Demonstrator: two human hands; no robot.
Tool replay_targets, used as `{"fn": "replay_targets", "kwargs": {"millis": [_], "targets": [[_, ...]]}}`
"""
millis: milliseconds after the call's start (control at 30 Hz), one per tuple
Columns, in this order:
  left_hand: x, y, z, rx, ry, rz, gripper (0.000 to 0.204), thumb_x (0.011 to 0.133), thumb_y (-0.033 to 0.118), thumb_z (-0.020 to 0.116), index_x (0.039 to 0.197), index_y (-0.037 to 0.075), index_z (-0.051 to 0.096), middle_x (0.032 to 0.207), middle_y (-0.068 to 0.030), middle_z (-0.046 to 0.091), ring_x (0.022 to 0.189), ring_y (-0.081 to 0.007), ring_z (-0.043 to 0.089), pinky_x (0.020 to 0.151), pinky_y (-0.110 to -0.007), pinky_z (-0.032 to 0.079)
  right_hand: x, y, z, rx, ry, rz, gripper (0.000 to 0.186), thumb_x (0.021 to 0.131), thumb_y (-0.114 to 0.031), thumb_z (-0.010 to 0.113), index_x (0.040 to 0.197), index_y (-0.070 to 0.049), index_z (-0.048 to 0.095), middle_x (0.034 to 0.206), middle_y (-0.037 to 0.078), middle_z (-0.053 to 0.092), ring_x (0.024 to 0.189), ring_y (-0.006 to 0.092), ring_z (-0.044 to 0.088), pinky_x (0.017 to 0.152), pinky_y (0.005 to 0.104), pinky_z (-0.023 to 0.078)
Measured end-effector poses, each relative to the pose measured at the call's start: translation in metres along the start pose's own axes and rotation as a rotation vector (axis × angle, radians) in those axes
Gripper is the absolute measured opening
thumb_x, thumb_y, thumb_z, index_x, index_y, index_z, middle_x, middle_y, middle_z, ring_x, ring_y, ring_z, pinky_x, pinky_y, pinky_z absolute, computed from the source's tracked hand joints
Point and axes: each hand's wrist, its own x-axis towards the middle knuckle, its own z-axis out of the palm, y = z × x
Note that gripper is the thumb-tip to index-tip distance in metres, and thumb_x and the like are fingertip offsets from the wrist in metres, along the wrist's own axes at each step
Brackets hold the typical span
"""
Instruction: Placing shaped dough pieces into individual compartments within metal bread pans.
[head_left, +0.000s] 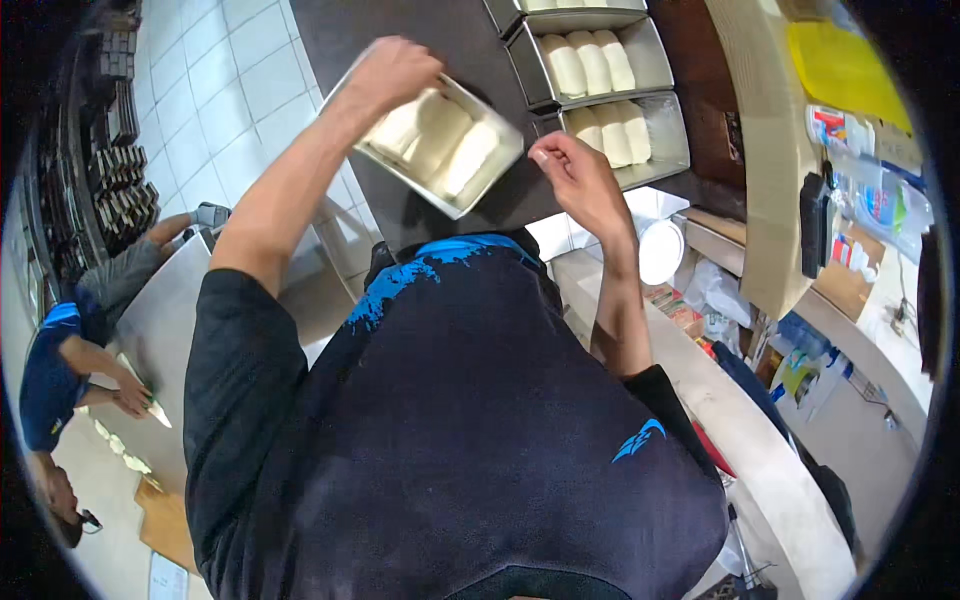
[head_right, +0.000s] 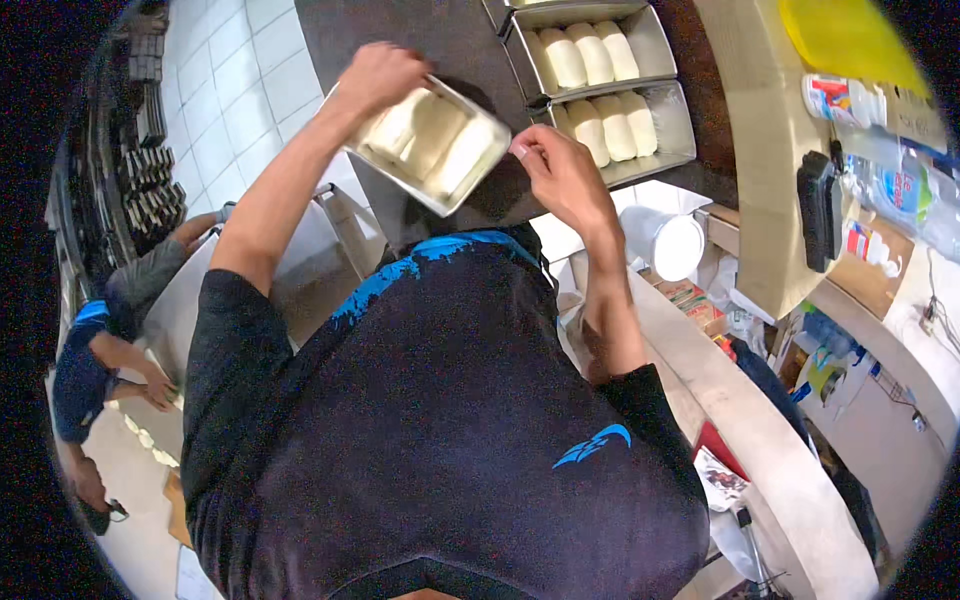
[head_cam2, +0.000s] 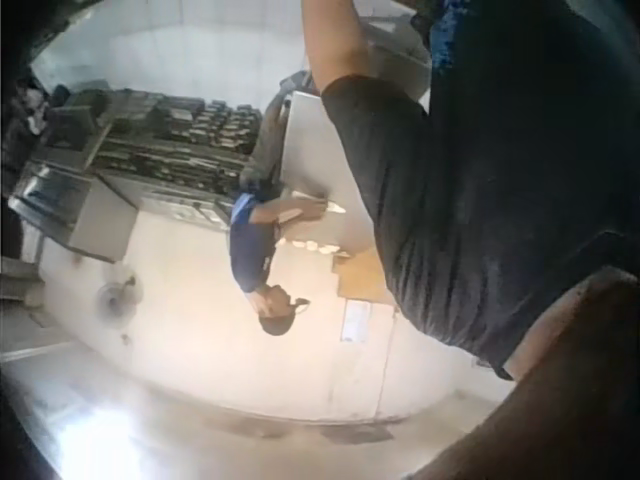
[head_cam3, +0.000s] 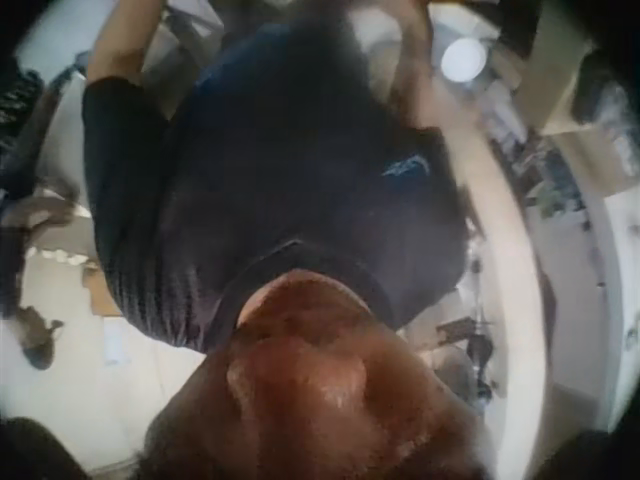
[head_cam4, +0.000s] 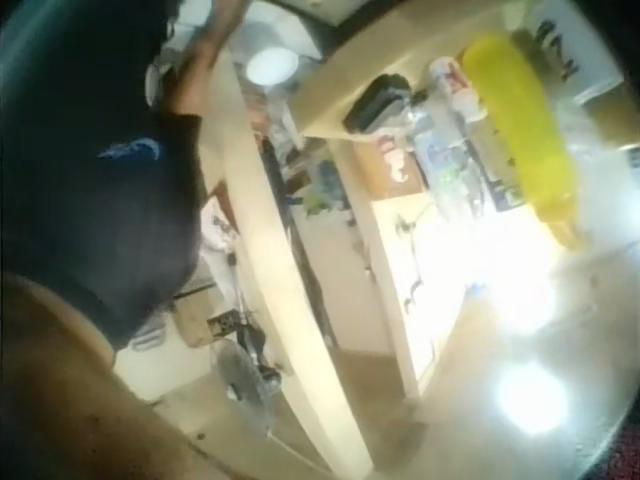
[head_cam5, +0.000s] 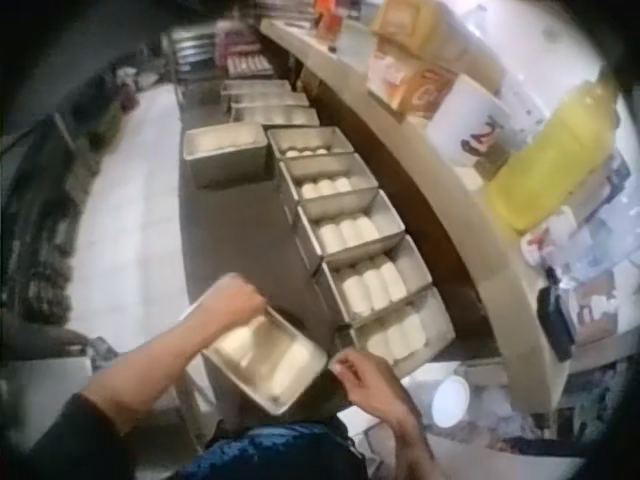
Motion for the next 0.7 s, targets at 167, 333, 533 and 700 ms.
{"fn": "replay_targets", "kwargs": {"millis": [167, 333, 533, 700], "targets": [[-0.072, -0.014, -0.021, -0.074, -0.061, -0.634, 0.037, 0.092, 0.031, 0.059, 0.083, -0.001, 0.075, 0.075, -0.0209, 0.072, 0.059, -0.0413, 0.066, 0.058, -0.047, 0.054, -0.006, 0.008, 0.008, 0.079, 0.034, 0.076, 0.015, 0.099, -0.013, 0.061, 0.105, -0.001, 0.069, 0.096, 0.008, 0.072, 0.077, 0.0195, 0.061, 0.071, 0.0333, 0.049], [-0.123, 0.079, 0.0, -0.391, -0.096, -0.845, 0.041, 0.09, 0.033, 0.06, 0.086, -0.006, 0.071, 0.077, -0.0243, 0.072, 0.072, -0.0451, 0.069, 0.066, -0.052, 0.054, 0.026, -0.012, 0.032, 0.029, -0.033, -0.074, 0.018, 0.097, -0.014, 0.059, 0.102, 0.001, 0.069, 0.096, 0.011, 0.072, 0.078, 0.0263, 0.063, 0.073, 0.0372, 0.05], [-0.137, 0.101, -0.024, -0.685, 0.047, -1.113, 0.046, 0.1, 0.042, 0.056, 0.117, 0.001, 0.068, 0.112, -0.0193, 0.075, 0.093, -0.0422, 0.072, 0.083, -0.045, 0.056, 0.088, -0.066, 0.026, -0.356, -0.321, -0.381, 0.018, 0.093, -0.011, 0.053, 0.095, 0.001, 0.067, 0.095, 0.015, 0.071, 0.082, 0.0374, 0.063, 0.078, 0.0451, 0.05], [-0.103, 0.019, -0.015, -0.889, 0.622, -1.023, 0.042, 0.105, 0.033, 0.051, 0.134, 0.004, 0.062, 0.125, -0.0144, 0.071, 0.11, -0.0291, 0.068, 0.093, -0.038, 0.053, 0.147, -0.108, 0.065, -0.643, -0.413, -0.343, 0.019, 0.089, -0.008, 0.052, 0.092, 0.001, 0.068, 0.092, 0.017, 0.072, 0.079, 0.0381, 0.063, 0.075, 0.0489, 0.05]]}}
